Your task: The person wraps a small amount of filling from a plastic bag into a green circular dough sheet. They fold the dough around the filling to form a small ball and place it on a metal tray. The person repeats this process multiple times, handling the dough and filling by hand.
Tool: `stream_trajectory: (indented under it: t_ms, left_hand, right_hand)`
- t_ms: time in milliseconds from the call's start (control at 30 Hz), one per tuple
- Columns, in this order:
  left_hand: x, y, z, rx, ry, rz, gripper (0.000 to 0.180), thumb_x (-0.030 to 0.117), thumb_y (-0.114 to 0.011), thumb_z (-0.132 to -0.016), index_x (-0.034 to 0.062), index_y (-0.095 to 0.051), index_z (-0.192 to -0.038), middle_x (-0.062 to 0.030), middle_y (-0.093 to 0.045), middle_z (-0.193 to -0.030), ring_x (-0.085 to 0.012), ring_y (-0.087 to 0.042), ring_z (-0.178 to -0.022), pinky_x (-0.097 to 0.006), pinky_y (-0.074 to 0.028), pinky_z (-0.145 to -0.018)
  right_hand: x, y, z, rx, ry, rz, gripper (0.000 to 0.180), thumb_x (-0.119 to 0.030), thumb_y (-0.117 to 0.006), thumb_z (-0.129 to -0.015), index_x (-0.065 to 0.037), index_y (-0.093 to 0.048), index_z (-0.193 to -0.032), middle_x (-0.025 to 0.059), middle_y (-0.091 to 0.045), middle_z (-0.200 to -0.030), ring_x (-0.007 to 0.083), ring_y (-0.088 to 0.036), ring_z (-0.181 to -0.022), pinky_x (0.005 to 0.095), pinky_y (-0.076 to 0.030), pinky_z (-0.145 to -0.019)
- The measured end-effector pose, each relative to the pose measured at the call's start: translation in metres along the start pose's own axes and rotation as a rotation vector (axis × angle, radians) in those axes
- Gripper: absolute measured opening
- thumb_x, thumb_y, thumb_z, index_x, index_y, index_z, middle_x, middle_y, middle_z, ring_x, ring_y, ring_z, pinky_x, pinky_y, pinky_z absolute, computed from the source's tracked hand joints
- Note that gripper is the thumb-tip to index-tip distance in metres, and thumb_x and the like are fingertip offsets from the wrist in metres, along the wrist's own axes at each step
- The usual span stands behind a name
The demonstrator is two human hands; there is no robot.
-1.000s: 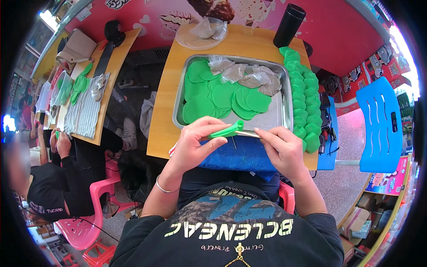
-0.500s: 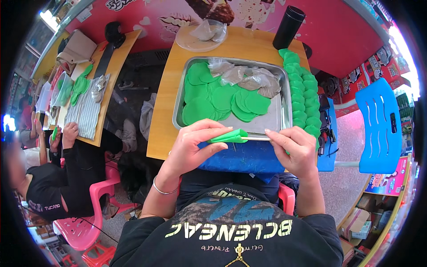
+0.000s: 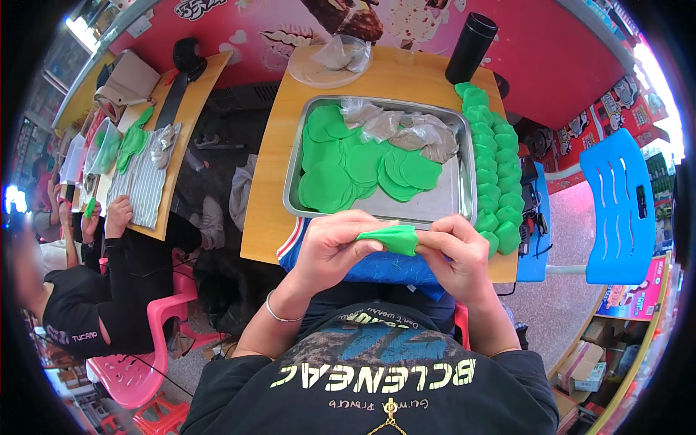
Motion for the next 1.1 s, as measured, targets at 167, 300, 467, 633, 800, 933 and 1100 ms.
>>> stream_trajectory:
  t_ms: [167, 300, 467, 633, 800, 933, 1100]
  left_hand:
    - [0.0, -0.001, -0.001, -0.002, -0.025, 0.019, 0.015, 0.006, -0.062, -0.081, -0.0036, -0.065, -0.092, -0.0113, -0.065, -0.083, -0.019, -0.062, -0.072, -0.027, -0.048, -0.062]
    - [-0.003, 0.0, 0.0, 0.006, -0.005, 0.001, 0.014, 0.008, -0.061, -0.082, -0.0029, -0.066, -0.091, -0.0114, -0.065, -0.08, -0.0189, -0.062, -0.071, -0.028, -0.049, -0.064]
    - [0.001, -0.005, -0.001, -0.009, 0.027, -0.008, 0.018, 0.013, -0.059, -0.085, -0.0042, -0.066, -0.086, -0.012, -0.064, -0.079, -0.0181, -0.063, -0.073, -0.029, -0.051, -0.068]
    - [-0.002, -0.005, 0.001, 0.065, 0.026, 0.077, 0.021, 0.015, -0.058, -0.086, -0.0049, -0.065, -0.088, -0.0103, -0.058, -0.081, -0.016, -0.058, -0.07, -0.027, -0.048, -0.062]
    - [-0.013, -0.005, 0.009, 0.177, 0.031, 0.046, 0.013, 0.009, -0.064, -0.081, -0.0015, -0.066, -0.089, -0.0056, -0.052, -0.08, -0.0125, -0.049, -0.07, -0.023, -0.041, -0.059]
    - [-0.017, -0.005, 0.01, 0.22, 0.006, 0.055, 0.017, 0.008, -0.063, -0.081, 0.0008, -0.066, -0.096, -0.0038, -0.05, -0.078, -0.0112, -0.047, -0.07, -0.023, -0.039, -0.058]
    - [-0.008, -0.003, 0.008, 0.085, 0.1, 0.118, 0.032, 0.018, -0.057, -0.087, -0.0031, -0.059, -0.111, -0.0056, -0.047, -0.088, -0.0131, -0.053, -0.074, -0.023, -0.047, -0.059]
  right_hand:
    - [0.01, -0.003, 0.012, 0.001, -0.239, -0.351, 0.021, 0.002, -0.066, -0.074, -0.007, -0.068, -0.093, 0.0029, -0.055, -0.075, 0.0092, -0.049, -0.061, 0.0217, -0.038, -0.051]
    - [0.014, -0.003, 0.014, -0.018, -0.325, -0.424, 0.015, 0.003, -0.064, -0.075, -0.002, -0.066, -0.089, 0.0047, -0.056, -0.077, 0.0092, -0.05, -0.064, 0.0206, -0.039, -0.055]
    - [0.006, -0.004, 0.011, -0.035, -0.201, -0.243, 0.018, 0.001, -0.066, -0.075, -0.006, -0.068, -0.092, 0.003, -0.055, -0.076, 0.0079, -0.048, -0.06, 0.0205, -0.037, -0.051]
    - [0.009, -0.008, 0.012, 0.019, -0.269, -0.378, 0.011, 0.001, -0.063, -0.079, -0.002, -0.065, -0.089, 0.0027, -0.054, -0.079, 0.0073, -0.048, -0.064, 0.0197, -0.037, -0.054]
    - [0.016, -0.017, 0.024, 0.025, -0.556, -0.702, 0.009, 0.0, -0.059, -0.083, 0.001, -0.063, -0.09, 0.0022, -0.054, -0.082, 0.0057, -0.047, -0.068, 0.0185, -0.035, -0.056]
    - [0.017, -0.017, 0.027, -0.014, -0.571, -0.691, 0.01, -0.001, -0.059, -0.083, 0.001, -0.063, -0.091, 0.0023, -0.054, -0.083, 0.0049, -0.046, -0.068, 0.0181, -0.035, -0.056]
    - [0.018, -0.015, 0.021, -0.094, -0.459, -0.48, 0.01, -0.001, -0.059, -0.083, 0.001, -0.063, -0.092, 0.003, -0.055, -0.084, 0.0048, -0.047, -0.068, 0.0179, -0.035, -0.057]
Point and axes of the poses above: each hand's wrist, its own z-axis away from the middle knuckle, its own y-axis out of the back of the hand, x = y × z, the point moved 3 cm from there along -z, towards the middle knuckle
